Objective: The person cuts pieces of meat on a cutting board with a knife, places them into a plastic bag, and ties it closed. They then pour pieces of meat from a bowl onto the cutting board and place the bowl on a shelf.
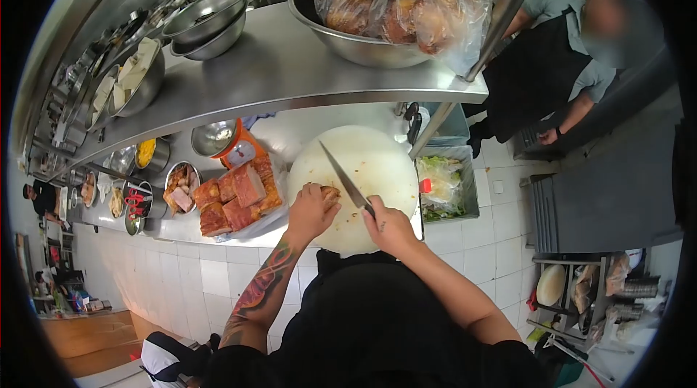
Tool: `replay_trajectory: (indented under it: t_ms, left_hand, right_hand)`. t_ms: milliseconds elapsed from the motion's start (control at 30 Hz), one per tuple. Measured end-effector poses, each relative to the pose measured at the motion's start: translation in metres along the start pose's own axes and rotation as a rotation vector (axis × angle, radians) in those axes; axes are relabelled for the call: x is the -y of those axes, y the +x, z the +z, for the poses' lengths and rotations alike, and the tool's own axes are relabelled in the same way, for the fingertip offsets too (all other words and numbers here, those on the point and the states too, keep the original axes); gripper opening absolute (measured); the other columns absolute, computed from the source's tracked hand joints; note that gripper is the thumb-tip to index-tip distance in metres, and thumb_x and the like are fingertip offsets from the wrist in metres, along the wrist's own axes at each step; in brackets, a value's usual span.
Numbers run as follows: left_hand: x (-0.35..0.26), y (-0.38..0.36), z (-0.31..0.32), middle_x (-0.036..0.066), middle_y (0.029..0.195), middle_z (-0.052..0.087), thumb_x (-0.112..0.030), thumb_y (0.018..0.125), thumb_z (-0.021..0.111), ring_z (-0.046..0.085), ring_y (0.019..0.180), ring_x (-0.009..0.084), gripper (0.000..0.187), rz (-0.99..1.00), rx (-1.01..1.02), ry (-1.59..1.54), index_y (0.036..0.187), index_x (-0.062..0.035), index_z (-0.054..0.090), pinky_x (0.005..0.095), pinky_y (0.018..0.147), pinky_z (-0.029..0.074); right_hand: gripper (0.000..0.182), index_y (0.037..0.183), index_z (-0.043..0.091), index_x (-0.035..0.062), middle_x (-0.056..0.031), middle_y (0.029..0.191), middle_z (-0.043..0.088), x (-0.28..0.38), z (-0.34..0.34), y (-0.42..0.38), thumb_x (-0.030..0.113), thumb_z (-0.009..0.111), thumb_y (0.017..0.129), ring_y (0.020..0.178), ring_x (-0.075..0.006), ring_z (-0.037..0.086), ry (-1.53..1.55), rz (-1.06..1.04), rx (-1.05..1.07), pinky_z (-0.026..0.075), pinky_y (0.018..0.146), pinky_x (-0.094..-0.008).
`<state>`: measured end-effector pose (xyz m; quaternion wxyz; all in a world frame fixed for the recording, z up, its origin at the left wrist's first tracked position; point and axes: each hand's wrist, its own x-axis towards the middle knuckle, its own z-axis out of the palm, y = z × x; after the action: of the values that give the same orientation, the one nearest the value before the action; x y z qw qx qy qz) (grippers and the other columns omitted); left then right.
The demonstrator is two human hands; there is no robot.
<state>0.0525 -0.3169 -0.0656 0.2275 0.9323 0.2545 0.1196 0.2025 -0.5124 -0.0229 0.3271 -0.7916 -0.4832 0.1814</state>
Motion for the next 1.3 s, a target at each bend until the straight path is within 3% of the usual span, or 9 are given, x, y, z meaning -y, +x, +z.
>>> replay_trajectory:
  t_ms: [200,467,600,867,1000,1067,1200,1267,1300]
  left_hand:
    - [-0.002,0.002,-0.005,0.025,0.112,0.064,-0.034,0.091,0.078,0.067,0.101,0.0441,0.050,-0.014,0.025,0.076,0.113,0.0038,0.055,0.0517,0.084,0.058]
    - [-0.009,0.001,-0.003,0.023,0.110,0.065,-0.028,0.088,0.079,0.068,0.098,0.0440,0.046,-0.063,0.032,0.083,0.113,0.0018,0.056,0.0514,0.082,0.058]
    - [-0.011,-0.002,0.000,0.022,0.109,0.065,-0.027,0.088,0.079,0.068,0.098,0.0427,0.043,-0.058,0.020,0.084,0.113,0.0002,0.056,0.0507,0.081,0.059]
    - [-0.012,-0.004,0.002,0.017,0.105,0.064,-0.025,0.085,0.081,0.068,0.097,0.0374,0.043,-0.013,-0.018,0.133,0.110,-0.0012,0.056,0.0476,0.076,0.061]
    - [-0.011,-0.002,0.002,0.017,0.105,0.065,-0.024,0.084,0.082,0.068,0.097,0.0372,0.043,-0.044,-0.015,0.127,0.110,-0.0014,0.056,0.0477,0.075,0.062]
    - [-0.010,-0.003,0.005,0.017,0.106,0.065,-0.024,0.083,0.083,0.068,0.097,0.0377,0.044,-0.042,-0.026,0.113,0.110,-0.0015,0.056,0.0485,0.077,0.061]
    - [-0.004,0.001,-0.012,0.017,0.109,0.064,-0.024,0.083,0.083,0.067,0.099,0.0375,0.044,0.005,-0.006,0.071,0.111,-0.0021,0.056,0.0482,0.079,0.060]
    - [-0.006,-0.001,-0.023,0.017,0.124,0.062,-0.023,0.084,0.083,0.064,0.115,0.0378,0.055,-0.043,-0.020,0.084,0.127,-0.0017,0.058,0.0477,0.090,0.058]
    - [-0.007,-0.002,-0.022,0.017,0.124,0.062,-0.023,0.084,0.083,0.064,0.115,0.0378,0.055,-0.038,-0.016,0.083,0.127,-0.0017,0.058,0.0477,0.090,0.058]
  right_hand:
    - [0.022,0.122,0.051,0.0056,-0.0195,0.076,0.070,0.022,0.012,0.023,0.020,0.060,0.108,0.070,-0.0449,0.069,-0.017,-0.142,-0.026,0.053,0.062,-0.0562]
    - [0.020,0.112,0.049,0.0039,-0.0210,0.072,0.071,0.015,-0.001,-0.011,0.020,0.058,0.107,0.069,-0.0459,0.071,-0.151,-0.044,0.127,0.056,0.064,-0.0567]
    - [0.019,0.115,0.049,0.0036,-0.0219,0.071,0.070,0.023,-0.026,-0.040,0.019,0.058,0.107,0.069,-0.0485,0.069,-0.167,0.070,0.265,0.055,0.063,-0.0592]
    - [0.022,0.118,0.055,-0.0020,-0.0289,0.089,0.075,0.036,0.005,0.050,0.015,0.048,0.106,0.090,-0.0472,0.075,-0.245,0.072,0.390,0.057,0.082,-0.0580]
    - [0.022,0.119,0.055,-0.0012,-0.0282,0.092,0.075,0.041,-0.023,0.030,0.014,0.048,0.105,0.092,-0.0476,0.075,-0.257,0.153,0.451,0.057,0.085,-0.0577]
    - [0.023,0.120,0.056,-0.0001,-0.0278,0.095,0.075,0.041,-0.036,0.019,0.016,0.049,0.106,0.096,-0.0463,0.075,-0.277,0.212,0.557,0.057,0.085,-0.0570]
    - [0.023,0.119,0.057,0.0010,-0.0266,0.096,0.076,0.026,-0.005,0.035,0.020,0.049,0.108,0.097,-0.0455,0.075,-0.267,0.216,0.473,0.057,0.085,-0.0565]
    - [0.025,0.120,0.057,0.0028,-0.0245,0.096,0.076,0.020,-0.006,0.036,0.025,0.052,0.108,0.095,-0.0461,0.074,-0.233,0.201,0.455,0.056,0.084,-0.0564]
    - [0.025,0.120,0.057,0.0028,-0.0245,0.096,0.076,0.014,-0.012,0.031,0.025,0.052,0.108,0.095,-0.0461,0.074,-0.232,0.206,0.452,0.056,0.084,-0.0564]
